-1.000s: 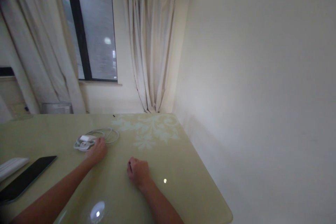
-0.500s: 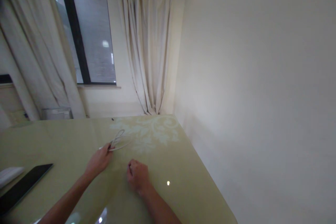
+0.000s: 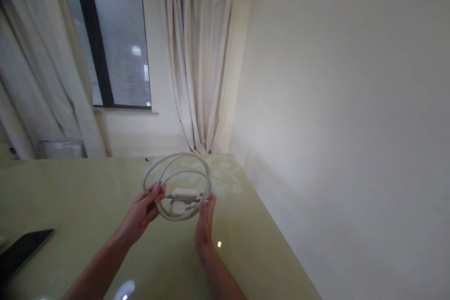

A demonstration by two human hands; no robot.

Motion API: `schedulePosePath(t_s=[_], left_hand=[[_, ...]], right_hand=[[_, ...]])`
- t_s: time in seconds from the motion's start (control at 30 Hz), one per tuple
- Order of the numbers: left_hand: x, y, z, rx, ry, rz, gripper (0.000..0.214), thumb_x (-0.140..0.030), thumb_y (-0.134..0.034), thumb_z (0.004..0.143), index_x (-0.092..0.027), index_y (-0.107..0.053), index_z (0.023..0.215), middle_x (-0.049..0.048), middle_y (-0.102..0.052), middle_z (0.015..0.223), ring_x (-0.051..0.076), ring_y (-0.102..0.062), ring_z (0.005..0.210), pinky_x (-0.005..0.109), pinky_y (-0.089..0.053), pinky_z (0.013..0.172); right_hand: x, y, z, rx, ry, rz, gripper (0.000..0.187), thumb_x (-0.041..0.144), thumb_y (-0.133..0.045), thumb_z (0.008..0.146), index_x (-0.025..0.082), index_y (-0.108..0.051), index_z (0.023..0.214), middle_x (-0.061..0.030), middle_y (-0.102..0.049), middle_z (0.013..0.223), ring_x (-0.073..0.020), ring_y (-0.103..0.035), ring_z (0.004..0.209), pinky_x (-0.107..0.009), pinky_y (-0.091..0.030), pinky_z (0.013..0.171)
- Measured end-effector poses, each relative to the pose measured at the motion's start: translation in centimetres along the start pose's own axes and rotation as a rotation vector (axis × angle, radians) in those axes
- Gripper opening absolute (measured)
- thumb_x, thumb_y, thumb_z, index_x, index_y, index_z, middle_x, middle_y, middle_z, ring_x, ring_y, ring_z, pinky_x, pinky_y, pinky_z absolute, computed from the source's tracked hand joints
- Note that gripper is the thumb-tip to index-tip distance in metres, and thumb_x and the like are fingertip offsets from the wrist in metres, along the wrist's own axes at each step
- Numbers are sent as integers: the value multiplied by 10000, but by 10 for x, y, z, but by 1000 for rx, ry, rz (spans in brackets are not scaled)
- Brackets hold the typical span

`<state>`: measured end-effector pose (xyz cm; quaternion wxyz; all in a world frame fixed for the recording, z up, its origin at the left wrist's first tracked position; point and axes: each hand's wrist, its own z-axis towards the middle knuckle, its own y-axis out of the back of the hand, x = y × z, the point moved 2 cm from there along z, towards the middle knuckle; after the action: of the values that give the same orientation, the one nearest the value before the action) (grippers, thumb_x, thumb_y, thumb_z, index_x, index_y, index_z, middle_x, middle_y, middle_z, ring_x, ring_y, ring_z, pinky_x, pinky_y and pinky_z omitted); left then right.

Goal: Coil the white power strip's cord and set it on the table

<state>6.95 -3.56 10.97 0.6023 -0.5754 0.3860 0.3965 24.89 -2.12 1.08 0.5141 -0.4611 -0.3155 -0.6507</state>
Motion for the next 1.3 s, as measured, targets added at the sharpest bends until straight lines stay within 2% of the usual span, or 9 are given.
schedulePosePath(t_s=[0.1,0.2,0.3,0.4,0.63,0.8,0.97,1.17,1.3], left_hand=[[4,-3,3,-46,13,-31,628,-714,-857,655,-179,-609,871,-112,-460,606,-10,-175,339,148,-141,314],[14,4,7,-134,-41,63,589,-699,-839,695,-188,-668,931,-45,-605,682,52,-437,429,147,-284,342],[20,12,10,-141,-115,158,514,-624,-854,727,-191,-721,971,33,-732,857,151,-681,738,174,-515,542],[21,18,10,-212,-72,117,505,-638,-834,733,-192,-727,944,38,-735,828,173,-710,779,184,-527,562],[16,10,4,-266,6,-21,664,-688,-910,573,-193,-711,968,22,-729,817,152,-705,732,166,-489,523],[21,8,7,-203,-6,25,687,-780,-856,599,-172,-669,858,-42,-586,649,68,-495,488,154,-330,404],[17,20,17,-261,-14,52,694,-788,-832,623,-181,-614,879,-87,-507,613,41,-395,425,153,-260,374],[21,40,33,-172,-2,31,672,-766,-803,665,-188,-588,931,-96,-557,659,9,-259,344,173,-179,344],[36,47,40,-154,19,44,602,-681,-825,681,-166,-602,896,-45,-648,707,9,-301,353,179,-207,370]], right_hand=[[29,-5,26,-160,61,-88,581,557,-455,1018,220,-328,1474,-188,-508,1425,-289,-569,1293,-490,-504,1058],[63,-8,30,-319,369,-224,532,436,-565,987,191,-415,1435,-199,-502,1414,-312,-498,1335,-530,-430,1125],[78,-21,20,-15,495,-281,207,333,-529,1019,220,-594,1180,-105,-662,1086,-250,-639,1037,-423,-517,952],[77,-36,17,380,299,-378,147,365,-585,1006,233,-634,1049,-48,-715,956,-198,-675,855,-322,-523,792],[78,-43,37,580,160,-853,605,669,-633,915,204,-561,1295,-131,-774,1035,-319,-735,960,-358,-494,760],[74,-42,40,768,198,-1000,525,632,-539,984,195,-605,1267,-133,-792,941,-297,-742,829,-331,-444,698],[81,-36,46,682,343,-701,431,547,-424,1064,208,-648,1204,-71,-739,896,-235,-690,858,-327,-462,799],[89,-23,58,361,124,114,580,657,-161,1061,245,-557,965,-10,-520,757,-177,-549,662,-314,-494,658],[100,-12,78,228,55,458,303,577,-552,959,279,-503,974,43,-393,714,-168,-475,636,-361,-532,731]])
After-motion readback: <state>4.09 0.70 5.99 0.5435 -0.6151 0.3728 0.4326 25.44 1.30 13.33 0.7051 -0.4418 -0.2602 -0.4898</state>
